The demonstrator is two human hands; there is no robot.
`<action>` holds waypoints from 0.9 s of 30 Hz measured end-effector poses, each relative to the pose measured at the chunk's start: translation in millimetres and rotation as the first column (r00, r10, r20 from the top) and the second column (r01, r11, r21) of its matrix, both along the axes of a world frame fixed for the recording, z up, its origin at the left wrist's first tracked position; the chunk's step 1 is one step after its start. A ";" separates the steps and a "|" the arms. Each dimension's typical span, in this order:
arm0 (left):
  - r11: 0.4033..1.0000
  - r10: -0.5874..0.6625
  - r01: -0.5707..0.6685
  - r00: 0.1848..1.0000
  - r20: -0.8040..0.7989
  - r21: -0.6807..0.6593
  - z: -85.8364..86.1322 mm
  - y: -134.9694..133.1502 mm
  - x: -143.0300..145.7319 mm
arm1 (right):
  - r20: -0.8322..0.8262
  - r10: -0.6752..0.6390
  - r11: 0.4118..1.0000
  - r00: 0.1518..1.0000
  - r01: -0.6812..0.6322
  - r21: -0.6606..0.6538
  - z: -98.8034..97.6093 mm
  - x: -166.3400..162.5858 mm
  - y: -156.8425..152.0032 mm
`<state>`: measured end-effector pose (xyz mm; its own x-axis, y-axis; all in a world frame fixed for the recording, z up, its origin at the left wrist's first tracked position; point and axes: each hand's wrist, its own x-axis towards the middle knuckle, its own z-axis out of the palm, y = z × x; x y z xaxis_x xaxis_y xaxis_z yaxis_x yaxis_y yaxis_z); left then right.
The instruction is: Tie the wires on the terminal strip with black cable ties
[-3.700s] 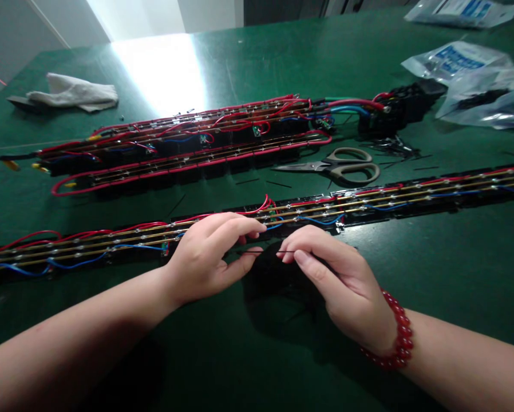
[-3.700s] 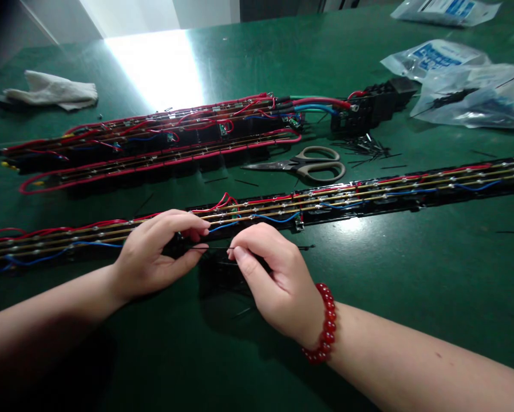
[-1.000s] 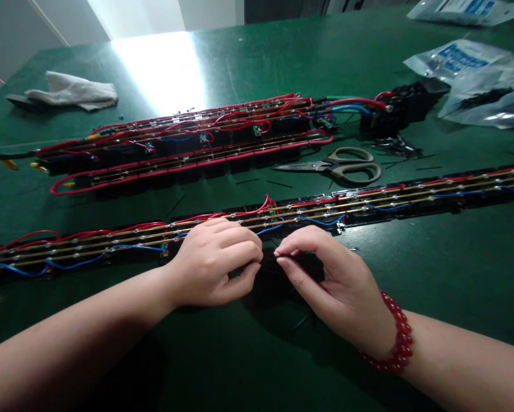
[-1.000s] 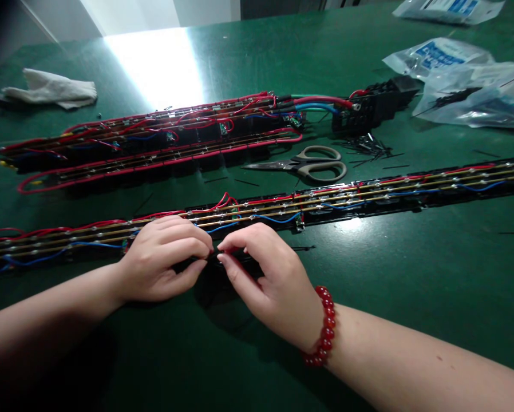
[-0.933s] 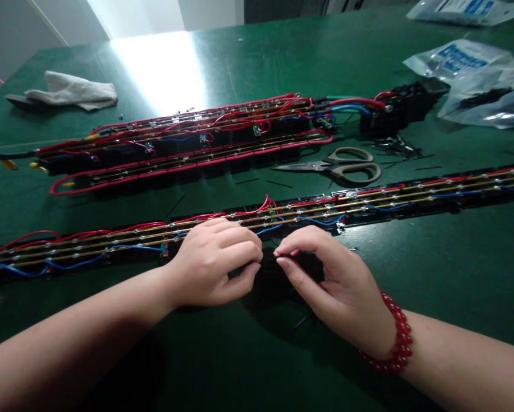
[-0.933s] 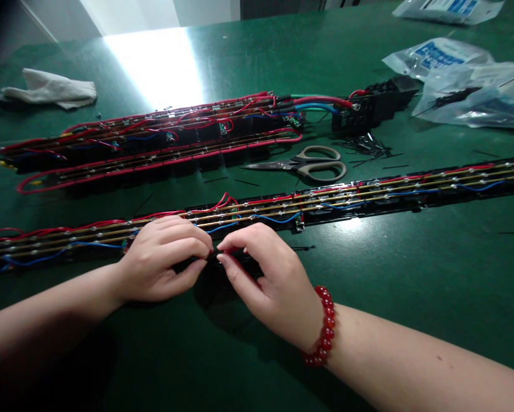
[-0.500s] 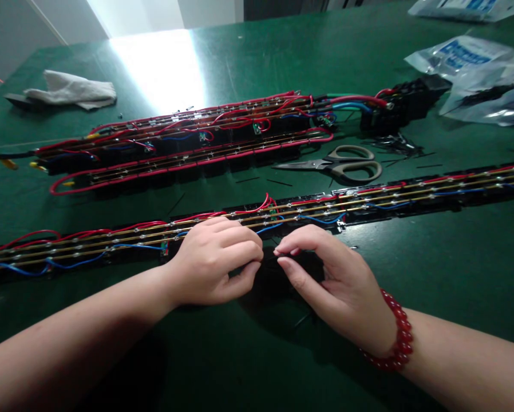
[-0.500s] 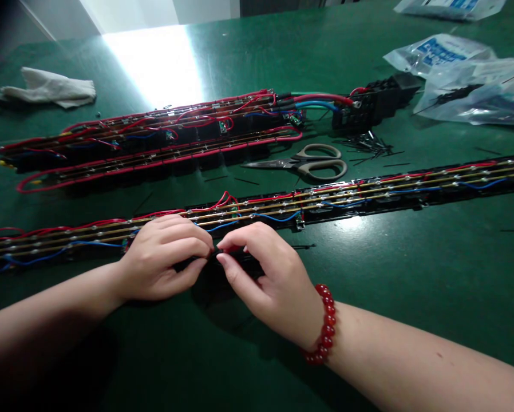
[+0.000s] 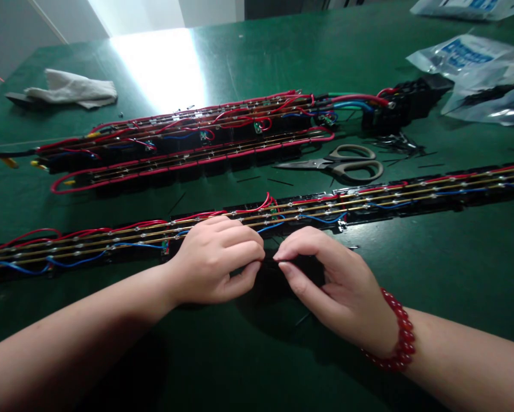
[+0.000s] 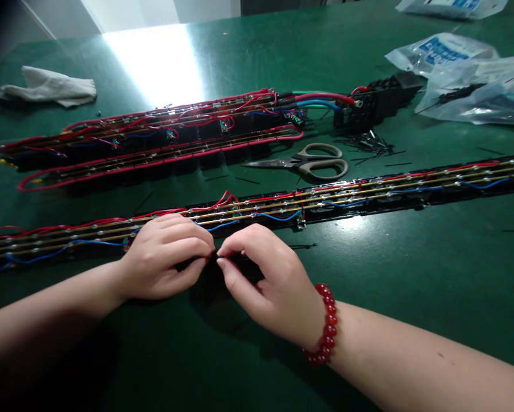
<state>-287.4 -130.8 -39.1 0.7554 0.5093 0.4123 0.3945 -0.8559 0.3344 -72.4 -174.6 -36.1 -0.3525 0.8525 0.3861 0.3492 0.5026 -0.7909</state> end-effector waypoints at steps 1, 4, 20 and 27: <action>1.000 -0.003 0.003 1.000 -0.001 0.003 -0.2 0.2 -0.1 | -0.003 0.014 1.000 1.000 -0.014 0.002 0.1 0.2 0.1; 0.999 -0.029 0.029 1.000 -0.001 0.028 -0.2 1.1 -1.3 | -0.005 0.042 0.999 0.999 -0.042 0.001 0.9 0.5 0.5; 0.896 0.387 -0.342 0.914 -0.120 0.282 -6.2 0.7 -1.4 | -0.022 0.030 0.998 0.999 -0.031 -0.047 1.5 1.3 -1.5; 0.889 0.416 -0.341 0.881 -0.227 0.305 -6.4 0.7 -0.1 | -0.017 0.050 0.998 0.999 -0.051 -0.047 1.1 0.6 -1.5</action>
<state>-287.5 -130.1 -45.5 0.6272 0.6879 0.3652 0.7492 -0.6610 -0.0417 -71.7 -176.1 -35.0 -0.3896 0.8513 0.3515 0.3117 0.4810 -0.8195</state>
